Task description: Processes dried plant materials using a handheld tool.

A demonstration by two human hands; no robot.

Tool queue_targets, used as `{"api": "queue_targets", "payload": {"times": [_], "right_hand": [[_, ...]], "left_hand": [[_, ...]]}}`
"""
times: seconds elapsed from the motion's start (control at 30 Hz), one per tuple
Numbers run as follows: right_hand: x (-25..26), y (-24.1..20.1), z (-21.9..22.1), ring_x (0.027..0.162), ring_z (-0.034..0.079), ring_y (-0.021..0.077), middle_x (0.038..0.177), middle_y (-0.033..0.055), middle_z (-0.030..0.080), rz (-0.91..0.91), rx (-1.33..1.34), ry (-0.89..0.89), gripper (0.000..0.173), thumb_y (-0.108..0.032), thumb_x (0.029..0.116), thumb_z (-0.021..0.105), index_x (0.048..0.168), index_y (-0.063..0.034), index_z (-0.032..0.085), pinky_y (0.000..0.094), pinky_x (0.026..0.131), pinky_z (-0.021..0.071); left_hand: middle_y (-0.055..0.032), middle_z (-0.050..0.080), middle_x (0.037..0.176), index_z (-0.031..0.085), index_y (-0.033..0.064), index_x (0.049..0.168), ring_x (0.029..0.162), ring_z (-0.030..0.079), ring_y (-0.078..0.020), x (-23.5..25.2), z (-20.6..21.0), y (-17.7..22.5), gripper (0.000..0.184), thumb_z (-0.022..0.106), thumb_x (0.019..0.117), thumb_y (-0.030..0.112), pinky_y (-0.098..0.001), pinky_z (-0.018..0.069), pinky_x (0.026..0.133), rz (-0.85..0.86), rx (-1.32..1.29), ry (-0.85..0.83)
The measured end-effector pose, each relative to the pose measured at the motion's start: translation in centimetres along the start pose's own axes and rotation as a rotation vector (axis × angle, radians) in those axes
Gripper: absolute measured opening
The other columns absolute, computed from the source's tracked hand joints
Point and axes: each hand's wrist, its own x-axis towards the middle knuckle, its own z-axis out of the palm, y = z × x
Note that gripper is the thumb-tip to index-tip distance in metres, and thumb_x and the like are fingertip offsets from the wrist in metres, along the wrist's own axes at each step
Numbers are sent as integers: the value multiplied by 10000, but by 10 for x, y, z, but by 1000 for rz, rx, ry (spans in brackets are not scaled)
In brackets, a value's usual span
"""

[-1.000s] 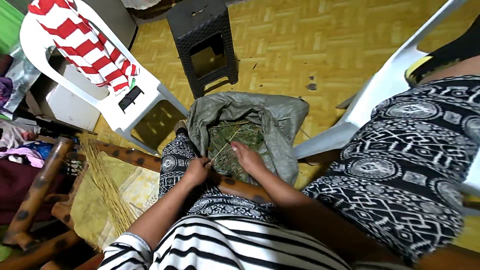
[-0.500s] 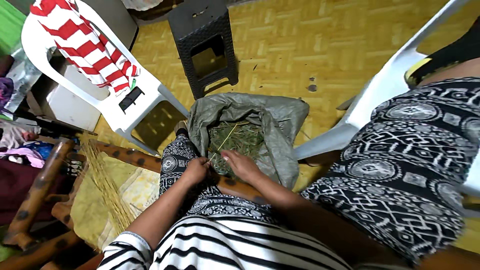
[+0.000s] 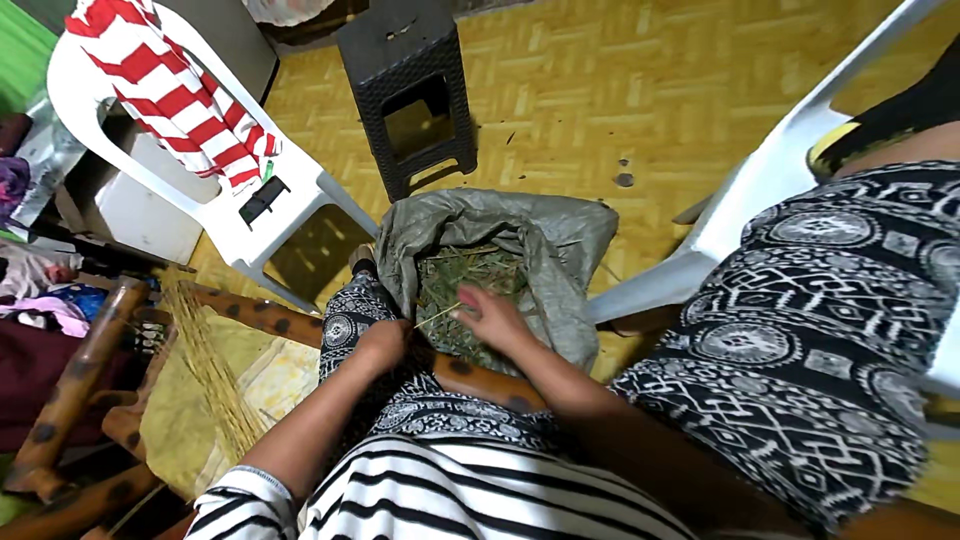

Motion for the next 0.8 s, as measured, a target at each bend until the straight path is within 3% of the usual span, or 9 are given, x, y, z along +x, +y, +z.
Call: {"api": "queue_targets", "payload": {"times": [0.13,0.2,0.27,0.33,0.37,0.43,0.57,0.63,0.8], "right_hand": [[-9,-9,5,1242,615,416,1326,239,641,-64,-185,-138,380,-277,1065,545,1288,14,648,619,1048,455],[-8,-10,-3,1227,620,426,1279,256,657,28,-137,-118,366,-260,1082,518,1256,30,656,622,1043,455],[-2,-7,-11,1158,638,414,1193,273,674,107,23,-51,373,-270,1086,525,1226,47,664,595,1022,463],[1,-4,-17,1006,649,322,1102,236,677,162,247,9,363,-257,1084,538,1219,57,660,502,941,500],[2,-4,-18,843,617,217,985,163,660,180,389,43,332,-244,1080,552,1191,51,658,393,818,517],[-2,-9,-16,546,495,45,710,-3,558,216,774,84,229,-203,1070,568,1081,15,638,195,537,440],[-13,-20,-23,459,452,61,600,-28,502,258,1262,2,258,-185,1102,469,1037,3,632,198,463,420],[-17,-23,-25,438,443,60,575,-26,498,273,1348,-19,286,-191,1109,438,1019,-1,631,200,447,417],[-24,-25,-30,437,459,66,583,-17,510,273,1394,-29,288,-191,1115,423,1067,8,626,202,443,434]], "left_hand": [[-215,653,1304,646,58,1327,1254,608,-403,-2,-11,22,336,463,1093,214,-619,465,1033,81,194,50],[-194,669,1270,712,65,1246,1259,587,-395,-4,-6,22,273,554,1041,150,-603,443,1036,264,198,357],[-176,682,1261,749,84,1176,1271,582,-404,-2,1,20,243,650,954,109,-608,452,1023,568,190,825],[-169,678,1288,743,89,1176,1291,571,-414,-1,1,24,270,684,913,108,-606,451,1045,757,159,1089],[-172,677,1290,742,83,1170,1293,570,-413,-1,3,27,264,682,915,111,-602,448,1051,778,129,1113],[-184,662,1309,727,53,1208,1292,575,-395,0,12,31,268,650,968,144,-593,449,1062,666,30,947],[-211,599,1413,511,-3,1475,1321,580,-330,11,20,42,478,551,1060,230,-491,424,1150,321,-243,290],[-229,665,1289,538,-40,1428,1195,659,-329,15,28,47,433,535,1064,193,-469,486,1081,318,-310,261],[-222,689,1223,624,-41,1326,1132,677,-306,19,24,55,359,523,1070,189,-454,497,1046,313,-314,279]]}}
